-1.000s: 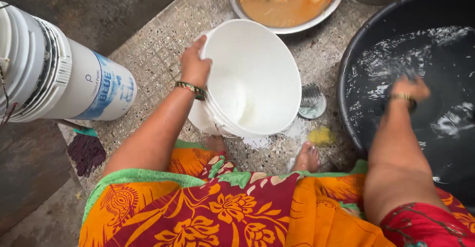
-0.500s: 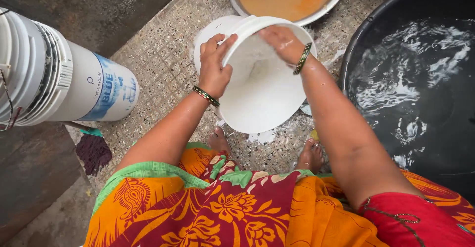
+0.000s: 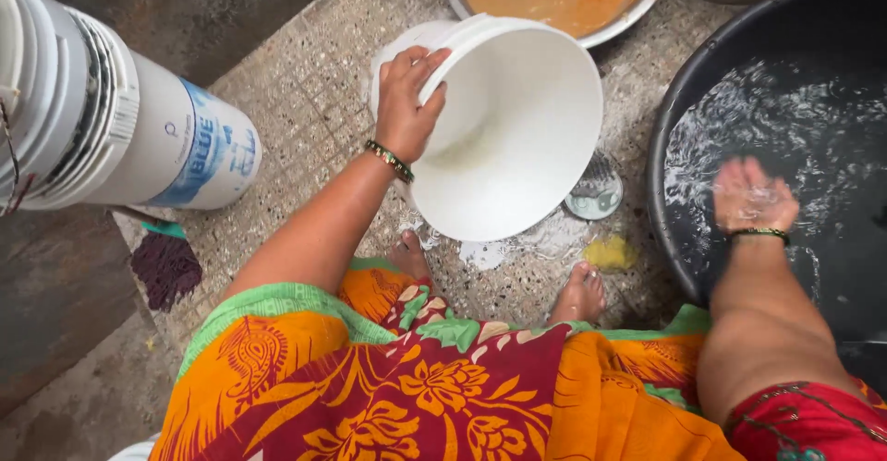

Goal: Cleaning and scrubbing plastic buckets and lids with a scouring pad and water.

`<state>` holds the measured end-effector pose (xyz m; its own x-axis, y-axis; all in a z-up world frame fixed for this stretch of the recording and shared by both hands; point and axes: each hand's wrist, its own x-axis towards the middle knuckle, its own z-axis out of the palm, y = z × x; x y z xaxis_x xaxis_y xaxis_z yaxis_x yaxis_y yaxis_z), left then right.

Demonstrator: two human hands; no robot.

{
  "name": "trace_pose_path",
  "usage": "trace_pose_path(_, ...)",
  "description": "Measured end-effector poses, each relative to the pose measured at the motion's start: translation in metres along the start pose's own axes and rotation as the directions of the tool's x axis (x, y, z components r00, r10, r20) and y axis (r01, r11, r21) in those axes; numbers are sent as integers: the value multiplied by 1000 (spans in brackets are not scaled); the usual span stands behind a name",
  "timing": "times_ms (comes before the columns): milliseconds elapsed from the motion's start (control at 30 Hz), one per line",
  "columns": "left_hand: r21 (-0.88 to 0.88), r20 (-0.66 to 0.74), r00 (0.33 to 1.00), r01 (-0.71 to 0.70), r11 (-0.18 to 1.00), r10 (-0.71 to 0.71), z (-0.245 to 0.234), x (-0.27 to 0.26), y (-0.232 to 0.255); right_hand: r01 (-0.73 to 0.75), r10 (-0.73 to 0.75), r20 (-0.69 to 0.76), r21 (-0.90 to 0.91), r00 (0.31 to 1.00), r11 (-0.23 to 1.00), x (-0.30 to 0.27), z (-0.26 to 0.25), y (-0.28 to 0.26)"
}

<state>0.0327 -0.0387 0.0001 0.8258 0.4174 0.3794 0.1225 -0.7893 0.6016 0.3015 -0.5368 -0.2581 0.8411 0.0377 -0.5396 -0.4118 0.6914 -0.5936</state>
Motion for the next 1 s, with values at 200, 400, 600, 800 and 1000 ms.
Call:
trace_pose_path(200, -34, 35, 999, -35, 999, 36, 5, -5, 18, -149, 377, 824, -347, 422, 926, -131, 224, 53)
trace_pose_path(400, -26, 42, 998, -43, 999, 44, -1, -4, 12, 733, 838, 364, -678, 405, -59, -198, 281, 91)
trace_pose_path(600, -37, 33, 999, -9, 999, 10, -2, -6, 10, 344, -160, 348, -937, 924, -55, -22, 121, -23)
trace_pose_path(800, -16, 14, 999, 39, 999, -38, 6, -4, 15, 8, 45, 168, -299, 985, 954, -35, 29, -3)
trace_pose_path(1000, 41, -14, 996, 89, 995, -88, 18, -9, 27, -229, 391, 833, -323, 392, 918, -124, 226, 50)
